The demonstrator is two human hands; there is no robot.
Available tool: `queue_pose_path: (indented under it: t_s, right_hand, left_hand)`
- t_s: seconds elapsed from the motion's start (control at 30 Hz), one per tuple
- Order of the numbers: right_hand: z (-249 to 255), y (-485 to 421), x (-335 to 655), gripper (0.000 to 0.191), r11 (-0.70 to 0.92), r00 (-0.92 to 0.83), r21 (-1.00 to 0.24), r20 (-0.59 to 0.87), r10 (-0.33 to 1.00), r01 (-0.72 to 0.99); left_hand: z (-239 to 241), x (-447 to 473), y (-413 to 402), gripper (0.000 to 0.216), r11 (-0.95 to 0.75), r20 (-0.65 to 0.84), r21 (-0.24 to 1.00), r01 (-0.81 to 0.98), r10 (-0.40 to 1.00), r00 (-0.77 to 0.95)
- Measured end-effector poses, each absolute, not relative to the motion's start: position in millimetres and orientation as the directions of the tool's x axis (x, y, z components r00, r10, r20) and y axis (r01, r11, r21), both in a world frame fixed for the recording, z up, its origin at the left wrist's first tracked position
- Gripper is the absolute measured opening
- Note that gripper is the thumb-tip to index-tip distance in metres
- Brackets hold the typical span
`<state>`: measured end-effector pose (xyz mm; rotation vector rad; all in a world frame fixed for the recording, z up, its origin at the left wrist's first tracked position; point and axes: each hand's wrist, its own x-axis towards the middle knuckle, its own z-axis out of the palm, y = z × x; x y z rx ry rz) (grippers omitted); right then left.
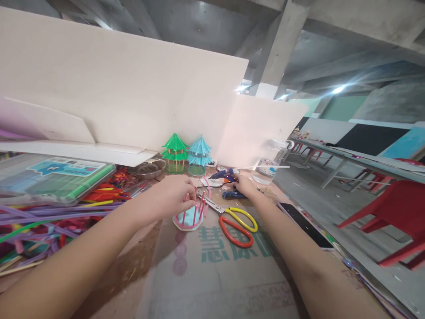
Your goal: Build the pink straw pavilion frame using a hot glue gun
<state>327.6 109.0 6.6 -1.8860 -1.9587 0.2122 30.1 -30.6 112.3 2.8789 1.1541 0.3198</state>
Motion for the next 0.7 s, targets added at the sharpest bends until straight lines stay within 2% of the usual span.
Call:
queue_pose_path:
  t_s: [0.23, 0.43, 0.5, 0.6, 0.67, 0.7]
  right_hand:
    - [12.8, 101.9, 322.1, 0.033, 0.057, 0.014, -0.388, 0.178, 0.984, 0.920]
    - [27.2, 75.7, 320.2, 0.023, 0.046, 0.032, -0.319, 0.238, 0.971, 0.947]
    - [35.2, 59.9, 319.5, 0.017, 0.069, 0.022, -0.295, 0.293, 0.956, 0.953]
    - [46.3, 29.1, 311.1, 0.025, 0.147, -0.012, -0.277, 0.436, 0.900, 0.950]
    - [48.1, 4.3, 297.3, 0.031, 0.213, -0.028, -0.297, 0.523, 0.852, 0.931]
    - [46.5, -8.6, 288.1, 0.033, 0.321, -0.066, -0.354, 0.575, 0.815, 0.878]
  left_hand:
    - [114.0, 30.6, -31.9, 0.017, -0.717, 0.147, 0.074, 0.693, 0.695, 0.704]
    - [114.3, 29.9, -32.5, 0.016, -0.702, 0.159, 0.111, 0.703, 0.711, 0.685]
    - [113.0, 28.5, -30.8, 0.016, -0.713, 0.169, 0.117, 0.691, 0.700, 0.694]
    - [110.8, 26.9, -27.7, 0.016, -0.722, 0.185, 0.119, 0.681, 0.690, 0.700]
    - [109.8, 26.5, -26.2, 0.016, -0.722, 0.189, 0.115, 0.682, 0.690, 0.699]
    - [109.5, 26.6, -25.7, 0.016, -0.721, 0.186, 0.112, 0.684, 0.691, 0.698]
